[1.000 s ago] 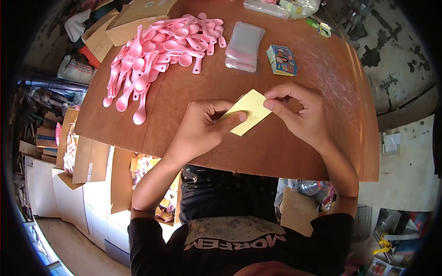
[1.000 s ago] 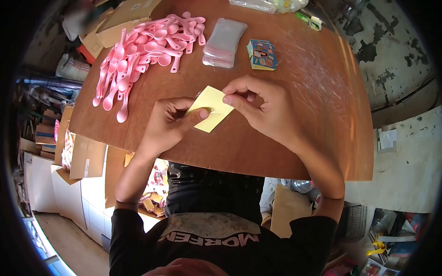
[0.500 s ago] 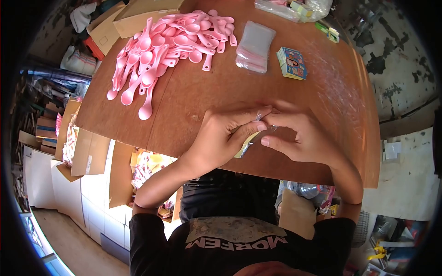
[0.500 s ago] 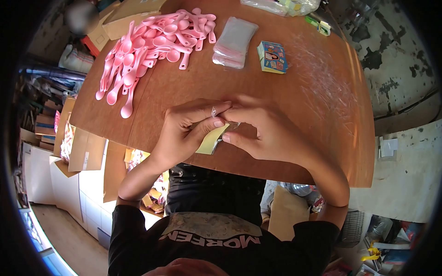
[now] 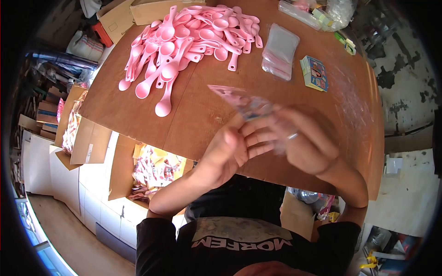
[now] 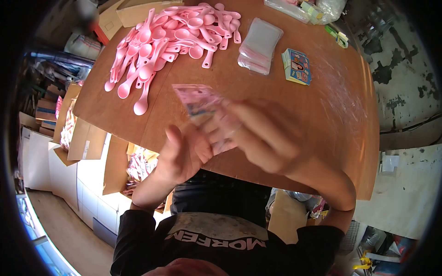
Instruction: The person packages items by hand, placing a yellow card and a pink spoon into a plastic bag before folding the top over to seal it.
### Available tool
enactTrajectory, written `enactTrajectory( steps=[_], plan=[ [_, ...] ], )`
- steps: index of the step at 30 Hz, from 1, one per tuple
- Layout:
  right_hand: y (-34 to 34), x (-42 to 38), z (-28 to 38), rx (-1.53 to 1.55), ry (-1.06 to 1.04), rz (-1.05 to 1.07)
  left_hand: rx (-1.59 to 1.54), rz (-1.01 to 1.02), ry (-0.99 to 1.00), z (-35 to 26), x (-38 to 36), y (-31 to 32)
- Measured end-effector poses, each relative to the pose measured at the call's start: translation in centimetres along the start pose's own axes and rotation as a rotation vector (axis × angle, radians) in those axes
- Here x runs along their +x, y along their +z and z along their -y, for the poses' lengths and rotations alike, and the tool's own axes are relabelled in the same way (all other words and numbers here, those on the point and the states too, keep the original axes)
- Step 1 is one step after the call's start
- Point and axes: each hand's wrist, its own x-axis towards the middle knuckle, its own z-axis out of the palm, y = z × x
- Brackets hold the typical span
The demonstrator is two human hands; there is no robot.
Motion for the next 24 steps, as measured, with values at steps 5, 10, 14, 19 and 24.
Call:
enactTrajectory(
  steps=[5,10,14,19,24],
  plan=[
    [4.9,-0.5,4.7,-0.036,-0.337,0.093,-0.212,-0.404,0.179,-3.5,-1.5,-2.8],
    [8.2,2.6,-1.2,-0.016,-0.047,-0.030,-0.001,-0.552,0.529,-5.8,-3.3,-3.1],
    [12.4,5.4,-8.8,-0.010,0.464,0.063,-0.009,-0.593,0.528,-5.7,-3.3,-3.1],
    [13.6,6.5,-11.0,-0.001,0.676,0.351,0.018,-0.661,0.514,-5.5,-3.5,-2.9],
    [12.9,5.4,-10.5,-0.056,0.513,0.076,0.038,-0.655,0.494,-4.8,-2.9,-2.1]
  ],
)
